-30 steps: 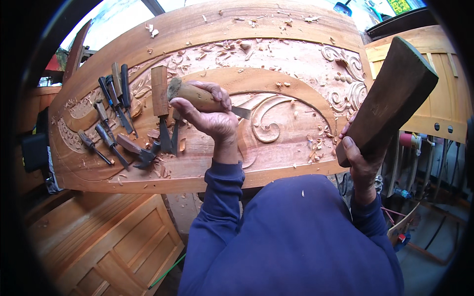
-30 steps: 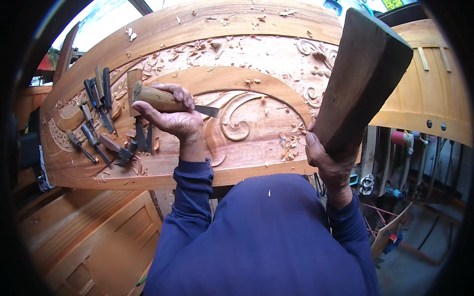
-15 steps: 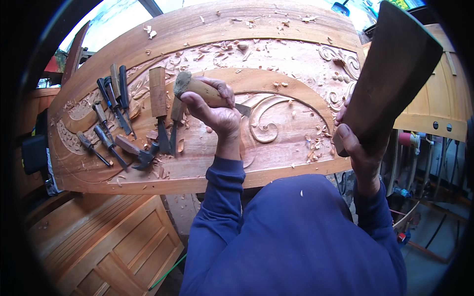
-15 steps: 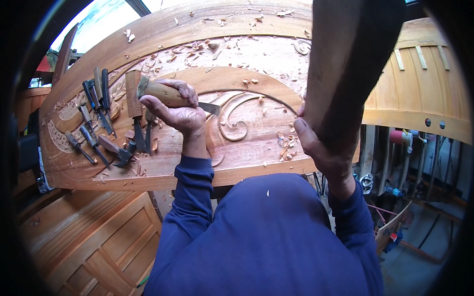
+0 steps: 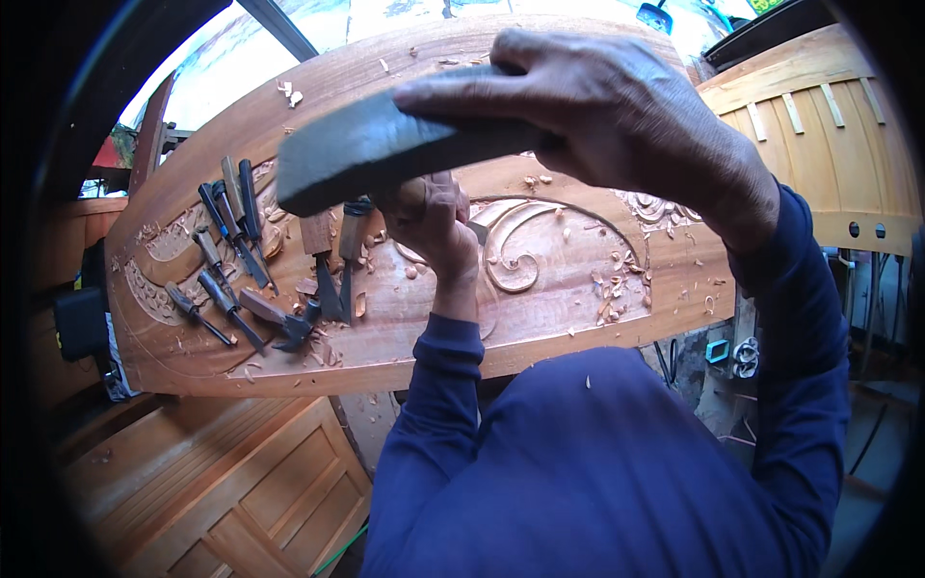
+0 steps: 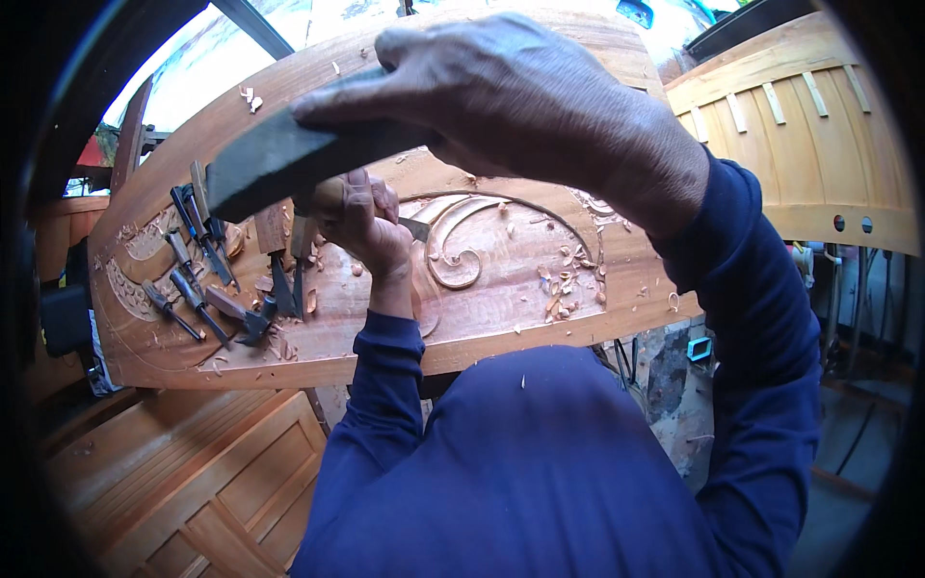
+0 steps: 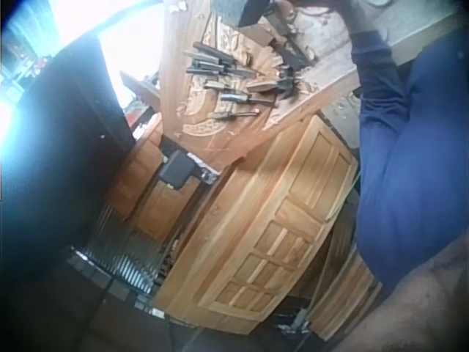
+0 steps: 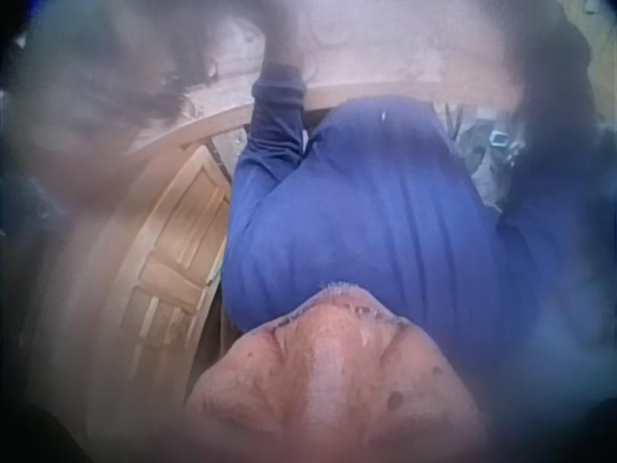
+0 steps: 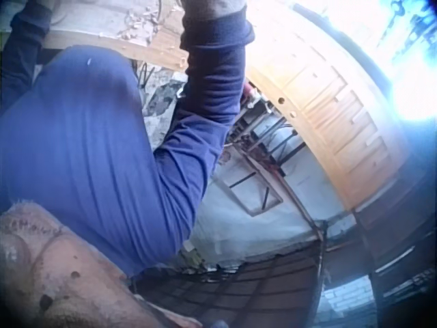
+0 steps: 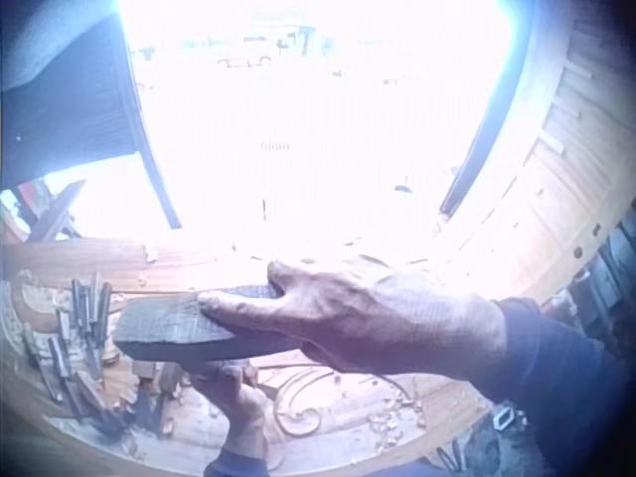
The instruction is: The person carves a decorative floral design into a large wooden panel using various chisels and a wooden mallet, clearing away wood shavings by hand.
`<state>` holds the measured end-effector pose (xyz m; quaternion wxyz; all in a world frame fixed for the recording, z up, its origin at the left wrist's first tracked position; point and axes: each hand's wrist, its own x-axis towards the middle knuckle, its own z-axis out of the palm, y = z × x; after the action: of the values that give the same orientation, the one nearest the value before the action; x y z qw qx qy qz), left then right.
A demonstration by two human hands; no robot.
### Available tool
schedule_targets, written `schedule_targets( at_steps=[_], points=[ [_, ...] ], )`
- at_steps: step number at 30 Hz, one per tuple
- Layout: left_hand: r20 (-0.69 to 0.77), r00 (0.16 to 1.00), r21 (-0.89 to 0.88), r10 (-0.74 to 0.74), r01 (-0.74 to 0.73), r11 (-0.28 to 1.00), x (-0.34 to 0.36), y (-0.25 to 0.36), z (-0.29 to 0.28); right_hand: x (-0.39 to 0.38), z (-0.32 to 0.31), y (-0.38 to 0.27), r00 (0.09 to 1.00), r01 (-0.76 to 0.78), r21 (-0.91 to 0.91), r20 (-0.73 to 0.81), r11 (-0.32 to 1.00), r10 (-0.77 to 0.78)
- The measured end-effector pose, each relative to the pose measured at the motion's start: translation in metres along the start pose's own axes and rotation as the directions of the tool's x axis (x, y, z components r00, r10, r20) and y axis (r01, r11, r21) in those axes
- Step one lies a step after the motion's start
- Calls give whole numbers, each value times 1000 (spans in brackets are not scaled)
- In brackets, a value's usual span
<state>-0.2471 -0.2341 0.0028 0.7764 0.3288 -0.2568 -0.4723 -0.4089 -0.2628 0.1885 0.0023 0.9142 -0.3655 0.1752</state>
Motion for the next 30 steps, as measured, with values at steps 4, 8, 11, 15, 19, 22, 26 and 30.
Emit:
schedule_targets(
  at_steps=[4,8,11,15,19,22,26,30],
  points=[
    [44,999,69,24,-27,997,2,3,4,8,6,4,966,8,214,-255,977,48],
    [-18,1000,62,25,-24,998,6,-6,15,-1,14,7,999,-14,31,-38,999,15],
    [74,982,36,-173,170,985,-2,19,-6,-13,8,8,993,-87,69,-68,994,92],
    [45,995,-26,-90,91,996,15,32,-28,-20,8,2,942,-65,99,-322,993,93],
    [8,995,-27,-104,104,994,10,18,-18,-19,10,10,930,46,201,-367,978,32],
    [49,989,-52,-139,141,989,9,12,-14,-11,5,5,896,152,243,-443,958,-30],
    [31,994,35,-108,107,994,7,9,0,-14,-3,2,967,-39,283,-231,958,108],
    [119,991,27,-64,61,998,6,4,2,-5,-10,-3,942,26,242,-331,970,58]
  ],
)
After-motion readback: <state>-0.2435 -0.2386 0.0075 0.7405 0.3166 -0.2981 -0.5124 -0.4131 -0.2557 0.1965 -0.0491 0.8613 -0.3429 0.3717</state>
